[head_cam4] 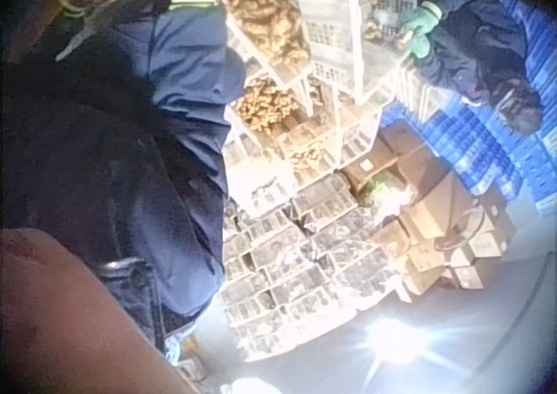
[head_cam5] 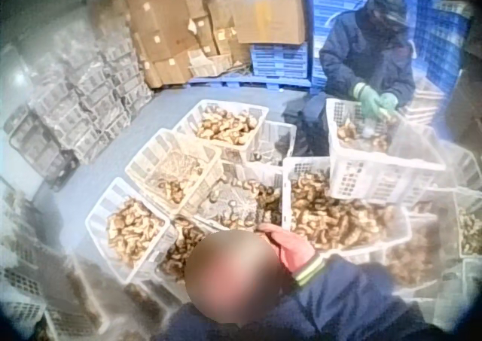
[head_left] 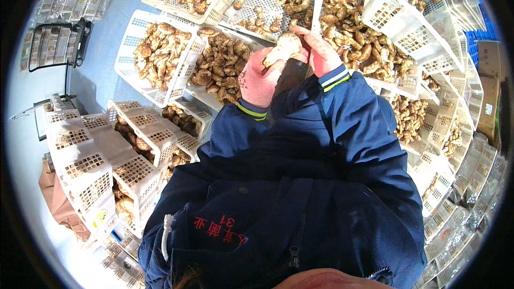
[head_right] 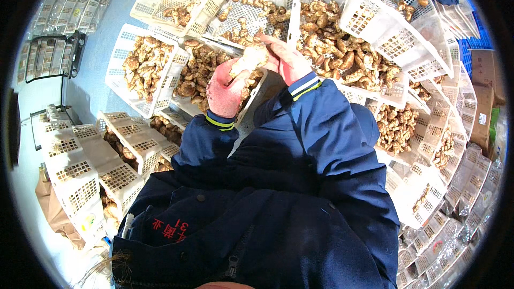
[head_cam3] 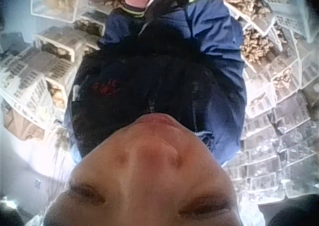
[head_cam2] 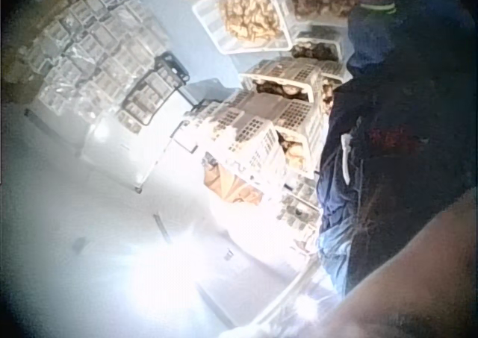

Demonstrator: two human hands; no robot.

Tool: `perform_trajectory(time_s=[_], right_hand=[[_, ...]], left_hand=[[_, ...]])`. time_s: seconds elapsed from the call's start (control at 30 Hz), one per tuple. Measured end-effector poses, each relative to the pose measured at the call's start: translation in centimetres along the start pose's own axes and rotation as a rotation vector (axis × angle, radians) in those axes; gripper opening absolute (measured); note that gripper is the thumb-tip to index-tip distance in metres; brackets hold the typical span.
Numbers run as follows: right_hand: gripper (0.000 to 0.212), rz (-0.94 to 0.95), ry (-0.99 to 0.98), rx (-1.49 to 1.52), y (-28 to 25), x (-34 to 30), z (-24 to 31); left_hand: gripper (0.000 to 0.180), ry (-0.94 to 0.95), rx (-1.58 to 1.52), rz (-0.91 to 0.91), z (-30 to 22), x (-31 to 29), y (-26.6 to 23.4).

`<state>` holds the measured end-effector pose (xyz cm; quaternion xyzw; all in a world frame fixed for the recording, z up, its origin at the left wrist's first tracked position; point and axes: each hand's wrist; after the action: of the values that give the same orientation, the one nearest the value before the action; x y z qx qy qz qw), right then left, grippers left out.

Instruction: The person trims and sorts mushrooms by hand, removing dirt from the stems and placing them into white plastic crates.

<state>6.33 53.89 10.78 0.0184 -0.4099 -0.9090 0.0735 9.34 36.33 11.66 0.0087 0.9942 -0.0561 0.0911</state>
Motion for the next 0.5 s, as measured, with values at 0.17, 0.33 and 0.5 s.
perform_trajectory(time_s=[0.17, 0.33, 0.5], right_hand=[[0.044, -0.185, 0.090, -0.045, -2.0, 0.3, -0.7], [0.046, -0.170, 0.113, -0.071, -4.1, 0.4, 0.4], [0.044, -0.374, 0.062, -0.279, -7.2, 0.2, 4.5]], left_hand=[[0.030, -0.132, -0.180, -0.063, -0.1, 0.1, -1.0], [0.030, -0.254, -0.220, -0.116, 4.5, 3.1, -4.1], [0.019, -0.488, -0.464, -0.243, 8.5, 8.8, -10.2]])
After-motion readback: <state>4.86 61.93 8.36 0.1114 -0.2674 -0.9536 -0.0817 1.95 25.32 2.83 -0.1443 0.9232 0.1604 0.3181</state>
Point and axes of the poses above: each hand's wrist, its own x-axis towards the middle knuckle, its own y-axis out of the palm, z = x × y, and after that the axes turned 12 degrees about -y, right-handed
